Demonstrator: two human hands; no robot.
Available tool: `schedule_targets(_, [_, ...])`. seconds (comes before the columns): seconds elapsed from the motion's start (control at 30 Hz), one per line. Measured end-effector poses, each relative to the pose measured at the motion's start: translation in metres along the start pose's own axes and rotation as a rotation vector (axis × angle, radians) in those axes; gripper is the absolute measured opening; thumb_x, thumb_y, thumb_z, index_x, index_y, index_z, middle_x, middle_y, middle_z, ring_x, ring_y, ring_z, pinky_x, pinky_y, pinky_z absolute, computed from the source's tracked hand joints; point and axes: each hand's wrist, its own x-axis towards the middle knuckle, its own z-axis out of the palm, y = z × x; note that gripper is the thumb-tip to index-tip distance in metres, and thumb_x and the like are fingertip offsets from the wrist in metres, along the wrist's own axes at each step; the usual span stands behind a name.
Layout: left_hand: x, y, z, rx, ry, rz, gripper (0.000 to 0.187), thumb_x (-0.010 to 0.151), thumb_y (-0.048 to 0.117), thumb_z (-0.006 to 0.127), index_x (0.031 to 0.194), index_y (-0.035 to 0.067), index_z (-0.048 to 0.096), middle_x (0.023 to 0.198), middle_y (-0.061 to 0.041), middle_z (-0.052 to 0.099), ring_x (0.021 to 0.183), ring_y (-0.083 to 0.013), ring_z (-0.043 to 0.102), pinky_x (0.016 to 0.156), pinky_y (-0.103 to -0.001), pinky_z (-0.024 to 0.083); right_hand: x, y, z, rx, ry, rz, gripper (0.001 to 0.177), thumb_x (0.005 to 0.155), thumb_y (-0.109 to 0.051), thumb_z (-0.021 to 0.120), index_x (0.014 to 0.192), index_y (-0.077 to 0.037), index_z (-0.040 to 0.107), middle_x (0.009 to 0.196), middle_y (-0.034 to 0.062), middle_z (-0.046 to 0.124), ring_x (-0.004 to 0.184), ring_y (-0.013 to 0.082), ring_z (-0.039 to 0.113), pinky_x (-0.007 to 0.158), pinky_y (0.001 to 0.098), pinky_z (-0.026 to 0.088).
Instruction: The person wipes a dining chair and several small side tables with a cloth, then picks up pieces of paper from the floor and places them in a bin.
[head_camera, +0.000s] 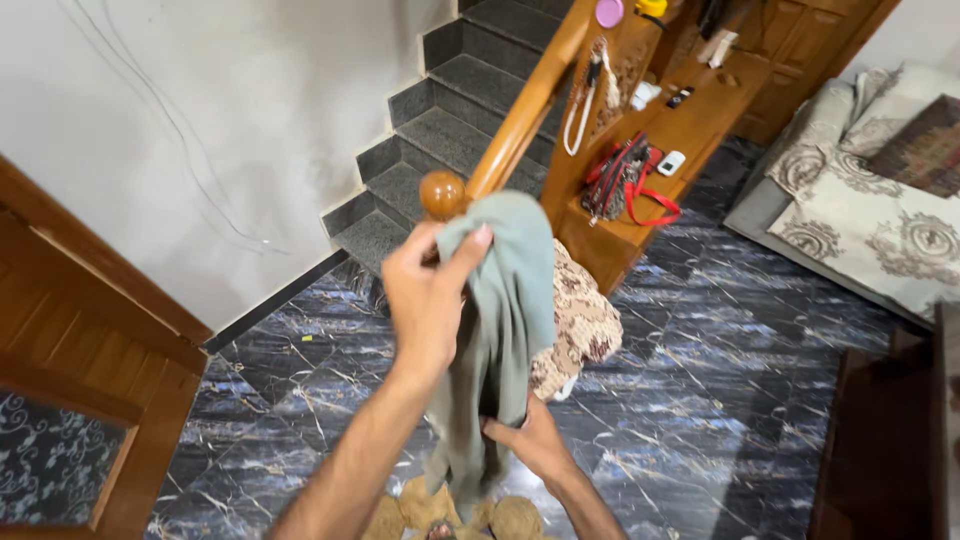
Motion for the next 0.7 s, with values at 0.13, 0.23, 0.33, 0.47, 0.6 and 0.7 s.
schedule_targets(0.13, [0.1, -0.021, 0.021, -0.225, -0.043, -0.149, 0.024, 0.087, 0.016, 0.079, 0.104, 0.0, 0.076, 0.084, -0.002, 0.07, 0.07, -0.0091, 0.059, 0.057, -0.025, 0.043, 0.08, -0.018, -0.015, 0.035, 0.131, 0.109, 0.042, 0.085, -0.026, 0.077, 0.12, -0.003, 0.072, 0.106, 0.0121, 0.078, 0.093, 0.0194, 0.072, 0.085, 0.0341, 0.056])
schedule_targets(0.23, [0.171, -0.047, 0.028, -0.27, -0.005, 0.021, 0.02, 0.095, 0.016, 0.079, 0.104, -0.002, 0.076, 0.092, -0.004, 0.073, 0.081, -0.0089, 0.064, 0.072, -0.023, 0.053, 0.125, -0.049, -0.032, 0.077, 0.327, -0.014, 0.039, 0.086, -0.022, 0.076, 0.121, -0.006, 0.066, 0.106, 0.0082, 0.075, 0.096, 0.0154, 0.069, 0.087, 0.0312, 0.053])
schedule_targets(0.33, [0.236, -0.072, 0.027, -0.309, 0.129, -0.118, 0.02, 0.091, 0.017, 0.077, 0.1, 0.0, 0.073, 0.088, -0.003, 0.07, 0.075, -0.0111, 0.065, 0.06, -0.027, 0.058, 0.172, -0.081, -0.055, 0.16, 0.391, -0.162, 0.034, 0.086, -0.01, 0.071, 0.118, -0.004, 0.064, 0.106, 0.0064, 0.073, 0.095, 0.0142, 0.067, 0.086, 0.0285, 0.051])
schedule_targets(0.47, [0.304, -0.127, 0.017, -0.248, 0.192, -0.132, 0.018, 0.09, 0.017, 0.075, 0.099, 0.001, 0.071, 0.087, -0.002, 0.07, 0.075, -0.011, 0.068, 0.062, -0.028, 0.06, 0.252, -0.103, -0.08, 0.231, 0.341, -0.344, 0.024, 0.091, 0.003, 0.065, 0.114, 0.0, 0.064, 0.106, 0.0041, 0.069, 0.096, 0.0115, 0.061, 0.085, 0.0257, 0.048])
schedule_targets(0.6, [0.348, -0.209, 0.0, -0.04, 0.295, -0.12, 0.028, 0.092, 0.013, 0.075, 0.116, 0.006, 0.063, 0.092, -0.003, 0.063, 0.077, -0.0126, 0.059, 0.06, -0.028, 0.05, 0.324, -0.098, -0.077, 0.226, 0.207, -0.388, 0.019, 0.096, 0.001, 0.065, 0.114, -0.002, 0.063, 0.107, 0.0033, 0.068, 0.097, 0.0113, 0.06, 0.086, 0.0261, 0.048])
schedule_targets(0.7, [0.354, -0.262, -0.022, -0.003, 0.352, -0.208, 0.043, 0.086, 0.003, 0.066, 0.127, 0.011, 0.057, 0.103, -0.003, 0.062, 0.088, -0.013, 0.063, 0.07, -0.028, 0.055, 0.361, -0.089, -0.064, 0.194, 0.098, -0.306, 0.033, 0.089, 0.001, 0.066, 0.122, -0.002, 0.061, 0.113, 0.006, 0.071, 0.101, 0.0136, 0.065, 0.087, 0.0279, 0.051])
